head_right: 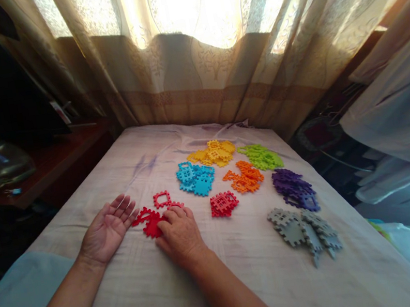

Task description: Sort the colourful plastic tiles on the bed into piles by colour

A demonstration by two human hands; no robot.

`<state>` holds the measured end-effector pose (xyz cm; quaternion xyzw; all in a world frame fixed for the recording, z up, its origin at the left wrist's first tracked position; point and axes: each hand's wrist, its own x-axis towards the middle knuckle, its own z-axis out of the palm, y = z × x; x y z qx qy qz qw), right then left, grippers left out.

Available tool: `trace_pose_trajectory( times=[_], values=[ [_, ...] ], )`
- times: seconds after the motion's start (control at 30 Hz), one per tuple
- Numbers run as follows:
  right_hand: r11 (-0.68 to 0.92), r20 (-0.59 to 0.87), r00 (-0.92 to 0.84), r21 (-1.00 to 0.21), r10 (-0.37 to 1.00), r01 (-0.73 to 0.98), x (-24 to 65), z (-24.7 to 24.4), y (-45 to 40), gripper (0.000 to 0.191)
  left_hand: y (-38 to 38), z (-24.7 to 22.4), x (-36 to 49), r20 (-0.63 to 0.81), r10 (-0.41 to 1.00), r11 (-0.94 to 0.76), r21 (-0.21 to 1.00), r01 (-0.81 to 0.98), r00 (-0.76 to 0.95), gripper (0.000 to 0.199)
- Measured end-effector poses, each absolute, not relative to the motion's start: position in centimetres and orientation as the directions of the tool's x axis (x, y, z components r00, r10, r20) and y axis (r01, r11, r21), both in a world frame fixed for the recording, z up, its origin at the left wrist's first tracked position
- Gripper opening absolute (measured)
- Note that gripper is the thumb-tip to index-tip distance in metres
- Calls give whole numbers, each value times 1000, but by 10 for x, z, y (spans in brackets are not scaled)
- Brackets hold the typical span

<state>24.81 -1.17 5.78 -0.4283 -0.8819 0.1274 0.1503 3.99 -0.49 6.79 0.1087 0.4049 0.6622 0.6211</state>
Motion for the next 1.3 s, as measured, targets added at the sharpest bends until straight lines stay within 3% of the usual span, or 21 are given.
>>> trace_pose_trajectory(
  times=[0.2,0.37,0.6,0.77,0.9,1.0,1.17,1.3],
  values=[
    [625,182,-603,-335,777,705,253,70,-9,20,-5,67,40,-358,910,95,671,-735,-210,31],
    [484,246,-420,-351,874,802,298,94,12,20,-5,70,41,-368,905,100,674,-732,-215,32],
    [56,39,-46,-296,998,954,389,109,35,32,-6,75,44,-380,893,94,683,-724,-242,33],
    [-50,-119,17,-280,993,959,412,102,37,36,-6,76,45,-386,887,100,695,-712,-253,32],
    [-66,-196,14,-262,981,963,411,104,36,36,-6,75,45,-383,889,105,706,-701,-252,30],
    [-32,-150,-3,-231,989,972,403,108,35,33,-6,73,44,-369,897,106,713,-693,-243,26],
    [263,78,-251,-264,965,928,364,104,32,25,-5,72,43,-368,898,100,704,-704,-241,25],
    [417,172,-382,-276,908,866,317,89,23,34,-6,71,41,-358,907,106,701,-705,-219,23]
  ],
)
